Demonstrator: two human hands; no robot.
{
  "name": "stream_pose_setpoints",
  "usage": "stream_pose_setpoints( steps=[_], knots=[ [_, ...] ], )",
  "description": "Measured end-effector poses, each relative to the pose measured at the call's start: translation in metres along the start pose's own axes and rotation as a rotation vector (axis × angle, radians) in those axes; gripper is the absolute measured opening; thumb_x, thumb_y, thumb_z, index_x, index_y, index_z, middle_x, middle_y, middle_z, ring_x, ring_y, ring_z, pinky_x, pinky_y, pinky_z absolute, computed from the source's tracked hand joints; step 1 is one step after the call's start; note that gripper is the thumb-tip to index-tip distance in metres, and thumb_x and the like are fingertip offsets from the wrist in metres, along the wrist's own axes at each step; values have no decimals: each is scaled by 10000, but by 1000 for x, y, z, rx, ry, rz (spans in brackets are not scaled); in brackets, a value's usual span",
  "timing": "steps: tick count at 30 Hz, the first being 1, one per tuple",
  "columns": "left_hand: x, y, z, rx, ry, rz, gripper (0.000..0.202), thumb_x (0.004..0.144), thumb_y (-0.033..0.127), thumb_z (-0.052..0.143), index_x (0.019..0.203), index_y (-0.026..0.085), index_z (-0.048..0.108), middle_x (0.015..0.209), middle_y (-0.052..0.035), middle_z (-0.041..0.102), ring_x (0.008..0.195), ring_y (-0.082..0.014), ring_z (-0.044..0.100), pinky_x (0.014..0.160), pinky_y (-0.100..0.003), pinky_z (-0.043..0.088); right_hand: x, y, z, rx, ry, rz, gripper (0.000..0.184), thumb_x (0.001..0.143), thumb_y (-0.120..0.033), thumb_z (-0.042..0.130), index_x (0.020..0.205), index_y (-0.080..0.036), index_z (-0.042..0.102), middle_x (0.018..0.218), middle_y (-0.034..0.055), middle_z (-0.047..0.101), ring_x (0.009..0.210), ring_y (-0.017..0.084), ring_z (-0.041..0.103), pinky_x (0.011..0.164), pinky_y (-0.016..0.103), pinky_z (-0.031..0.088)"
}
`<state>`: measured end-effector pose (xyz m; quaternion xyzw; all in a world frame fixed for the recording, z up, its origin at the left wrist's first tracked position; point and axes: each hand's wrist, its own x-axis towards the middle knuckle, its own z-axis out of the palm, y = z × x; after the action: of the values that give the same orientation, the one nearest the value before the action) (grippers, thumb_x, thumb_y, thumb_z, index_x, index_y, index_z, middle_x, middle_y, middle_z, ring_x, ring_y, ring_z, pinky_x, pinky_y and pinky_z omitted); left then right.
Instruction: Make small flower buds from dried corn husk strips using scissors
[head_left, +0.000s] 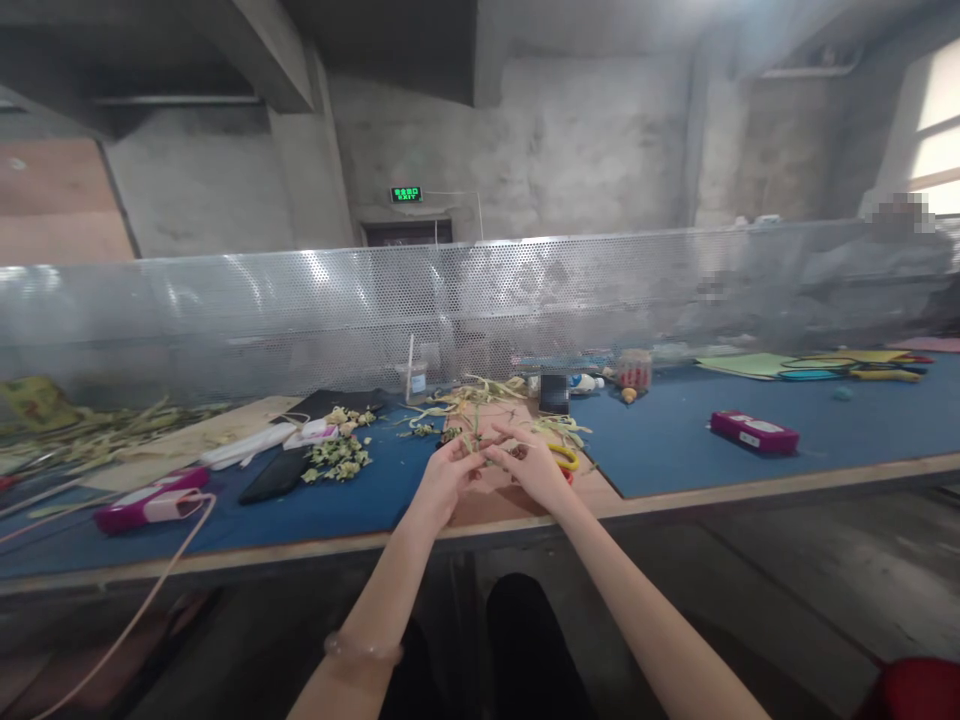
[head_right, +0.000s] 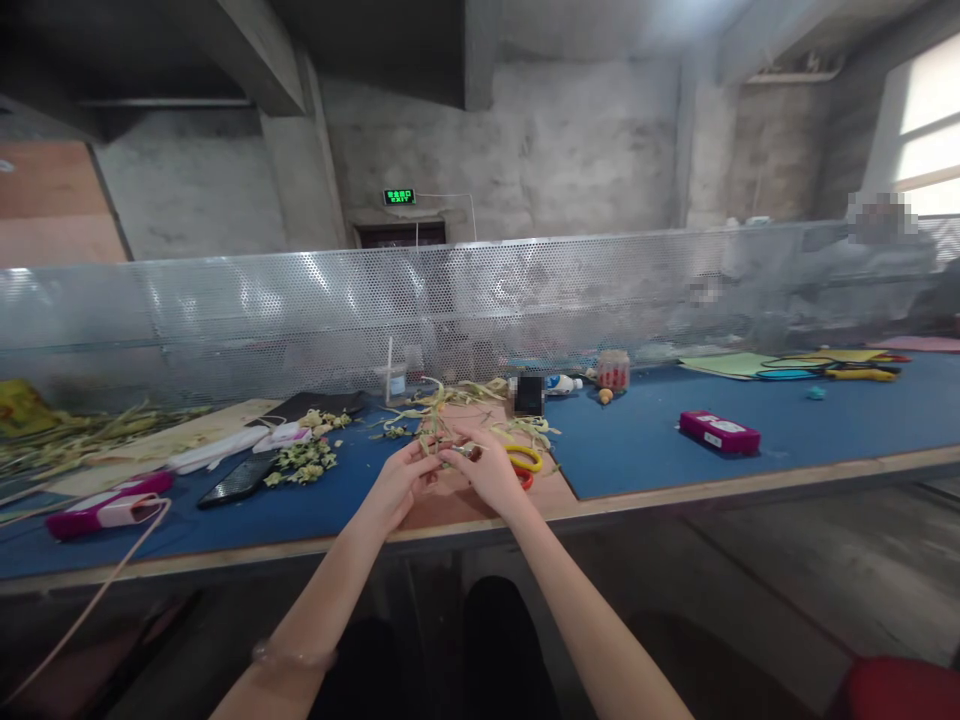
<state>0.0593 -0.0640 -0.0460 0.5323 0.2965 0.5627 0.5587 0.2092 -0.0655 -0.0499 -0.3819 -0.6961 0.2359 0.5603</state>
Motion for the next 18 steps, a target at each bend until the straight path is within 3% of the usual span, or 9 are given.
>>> stream_pose_setpoints(
  steps=[2, 4, 7, 13, 18],
  knots=[
    [1, -1, 0, -15, 20, -15, 410, 586, 207, 742, 977, 155, 631, 989, -95, 656, 683, -114, 580, 526, -194, 375, 1, 1, 0, -69, 40, -69, 484, 715, -411, 619, 1140, -185, 566, 1046, 85, 608, 822, 190, 576, 756, 343, 466],
    [1, -1, -1, -27, 24, -25, 396, 593, 208, 741, 969, 154, 631, 1006, -97, 652, 698, -118, 585, 516, -191, 376, 3, 2, 0, -112, 60, -152, 472, 728, -401, 613, 1150, -195, 568, 1193, 104, 537, 1059, 230, 503, 912, 380, 390],
    [1, -2, -1, -42, 20, -27, 377, 591, 209, 743, 948, 152, 636, 998, -94, 656, 701, -121, 590, 517, -191, 385, 3, 2, 0, -123, 52, -225, 472, 750, -397, 593, 1185, -220, 547, 1336, 99, 408, 1205, 235, 393, 992, 384, 318],
    [1, -3, -1, -21, 30, -22, 350, 588, 191, 730, 928, 155, 653, 940, -76, 671, 651, -102, 581, 518, -185, 389, 1, 0, 0, -118, 18, -220, 497, 755, -359, 595, 1234, -266, 500, 1402, 62, 315, 1217, 243, 387, 1014, 381, 296],
    [0, -3, -1, -12, 24, -33, 353, 587, 204, 732, 928, 157, 657, 934, -78, 673, 630, -93, 574, 526, -184, 391, 0, -1, 2, 24, -13, -123, 826, 740, -311, 608, 1405, -271, 118, 1375, 111, 360, 921, 195, 586, 886, 383, 426]
  ],
)
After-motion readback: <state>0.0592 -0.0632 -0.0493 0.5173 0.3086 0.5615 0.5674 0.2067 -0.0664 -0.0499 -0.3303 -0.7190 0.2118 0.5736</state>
